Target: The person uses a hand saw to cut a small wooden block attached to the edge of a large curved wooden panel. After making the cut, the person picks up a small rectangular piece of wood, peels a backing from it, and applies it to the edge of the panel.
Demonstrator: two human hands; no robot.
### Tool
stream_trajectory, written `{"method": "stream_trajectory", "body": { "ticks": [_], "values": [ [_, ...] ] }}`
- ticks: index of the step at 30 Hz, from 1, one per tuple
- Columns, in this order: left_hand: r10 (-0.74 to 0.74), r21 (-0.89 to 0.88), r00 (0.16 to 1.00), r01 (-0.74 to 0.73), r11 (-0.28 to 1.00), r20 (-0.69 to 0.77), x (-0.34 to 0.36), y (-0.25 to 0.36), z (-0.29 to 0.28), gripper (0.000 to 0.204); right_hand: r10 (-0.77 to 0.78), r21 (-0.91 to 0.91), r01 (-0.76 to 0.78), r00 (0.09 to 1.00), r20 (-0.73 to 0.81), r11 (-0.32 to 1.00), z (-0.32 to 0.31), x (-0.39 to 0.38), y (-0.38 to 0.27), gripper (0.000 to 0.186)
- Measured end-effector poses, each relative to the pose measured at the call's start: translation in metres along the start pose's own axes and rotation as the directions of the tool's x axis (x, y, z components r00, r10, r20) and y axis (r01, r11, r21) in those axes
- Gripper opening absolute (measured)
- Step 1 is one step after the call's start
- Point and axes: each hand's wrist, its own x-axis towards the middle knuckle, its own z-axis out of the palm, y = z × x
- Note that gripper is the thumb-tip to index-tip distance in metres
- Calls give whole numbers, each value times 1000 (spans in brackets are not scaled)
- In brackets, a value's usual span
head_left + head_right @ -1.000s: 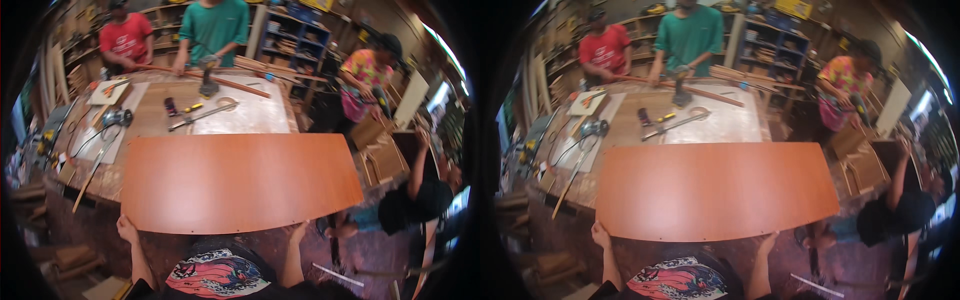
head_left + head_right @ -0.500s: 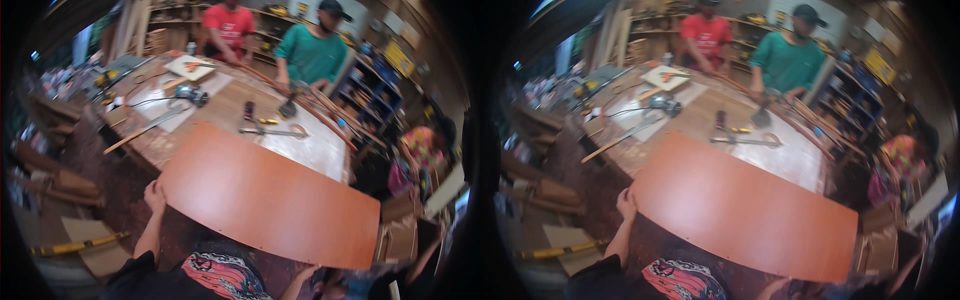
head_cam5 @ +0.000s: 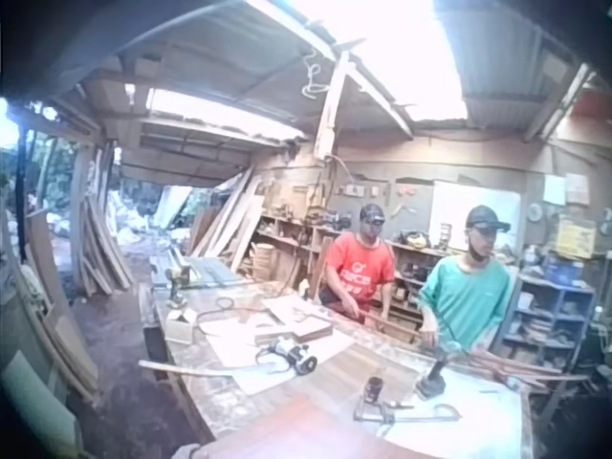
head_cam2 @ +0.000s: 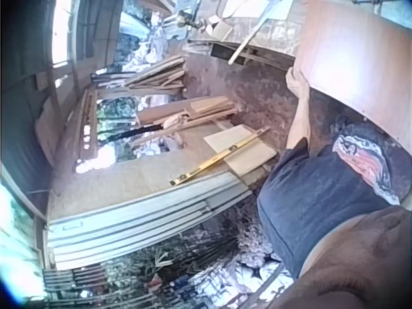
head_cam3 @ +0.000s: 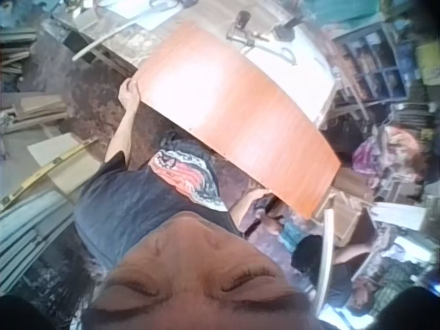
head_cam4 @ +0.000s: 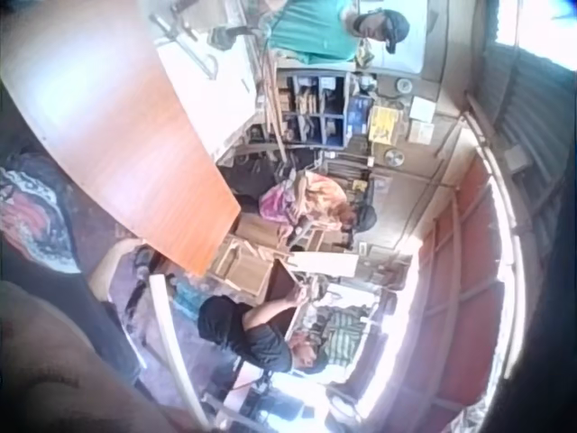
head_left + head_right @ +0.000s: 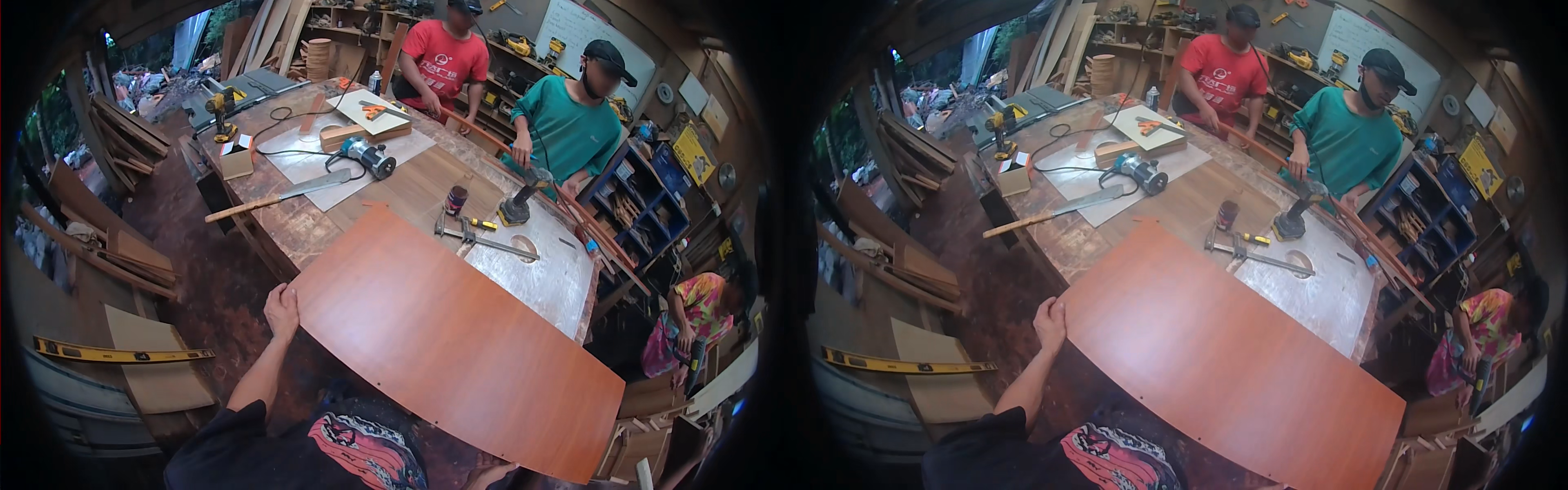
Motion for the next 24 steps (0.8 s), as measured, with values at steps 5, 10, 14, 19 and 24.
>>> {"method": "stream_trajectory", "body": {
  "ticks": [5,10,14,19,24],
  "values": [
    [1,36,1000,-2,999,29,1,7,1,37,11,-53,-11,1000,-8,999,-8,1,0,98],
    [56,188,998,-62,980,38,3,9,0,34,-8,-121,-2,996,-86,993,-2,-4,-2,99],
    [185,275,980,-200,941,77,12,16,-4,32,11,-101,-21,995,-97,995,-20,10,2,97],
    [408,0,886,-418,908,222,74,51,28,20,30,-194,-62,986,-161,979,-32,18,-3,90],
    [504,-25,781,-534,845,369,161,88,126,25,-28,-185,-17,971,-236,983,-31,-16,-1,79]
  ]
}}
